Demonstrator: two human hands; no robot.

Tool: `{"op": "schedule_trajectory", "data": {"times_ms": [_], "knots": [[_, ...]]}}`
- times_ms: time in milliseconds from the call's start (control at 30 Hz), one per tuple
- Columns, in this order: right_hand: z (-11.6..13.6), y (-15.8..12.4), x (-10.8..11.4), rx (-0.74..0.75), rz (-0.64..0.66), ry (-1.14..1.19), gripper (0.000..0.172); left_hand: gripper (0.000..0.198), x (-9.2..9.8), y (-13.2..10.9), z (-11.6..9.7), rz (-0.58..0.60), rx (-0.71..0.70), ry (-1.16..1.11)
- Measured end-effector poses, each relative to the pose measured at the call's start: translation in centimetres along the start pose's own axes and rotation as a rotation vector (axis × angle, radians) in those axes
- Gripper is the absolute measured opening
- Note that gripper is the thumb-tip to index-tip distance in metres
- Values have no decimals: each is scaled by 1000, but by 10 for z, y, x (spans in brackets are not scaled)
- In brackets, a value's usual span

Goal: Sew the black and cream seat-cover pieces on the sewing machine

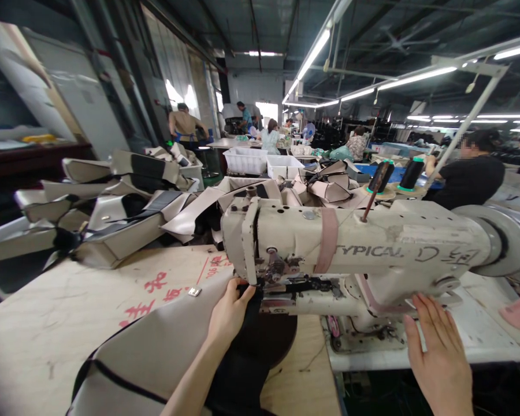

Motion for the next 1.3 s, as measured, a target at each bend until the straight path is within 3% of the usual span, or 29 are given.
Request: {"op": "schedule_trajectory", "data": {"times_ms": [167,300,533,633,700,800,867,967,1033,1167,1300], "knots": [[20,-39,-16,-33,16,81,49,33,0,-4,0,4,1,5],[20,-49,-16,-54,24,89,49,32,1,-8,-1,11,-2,0],[2,-4,4,-58,-1,-5,42,33,2,-9,-1,20,-14,14],[13,12,17,-132,-23,-11,35,33,2,-9,-1,21,-14,4],[35,11,25,-181,-54,46,33,33,3,-9,0,20,-15,6],[87,-3,31,-272,-41,278,26,33,2,-7,1,19,-25,4],[129,-9,29,-365,123,508,21,33,2,-6,1,20,-28,1],[190,-3,20,-470,495,829,23,33,2,-4,1,31,-24,0],[224,13,12,-472,617,942,25,32,2,-3,1,36,-27,1],[270,45,-5,-399,637,925,26,32,2,-3,1,29,-32,-2],[291,57,-17,-419,660,790,29,31,1,-2,0,25,-29,7]]}}
Point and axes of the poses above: each hand's wrist, its own y-axis towards the middle knuckle, its own x-axis out of the back of the hand, z = x × y, the point moved 1 cm from there along y, towards the middle knuckle, and after that the axes turned 9 degrees about -y, right-handed, at the moved point
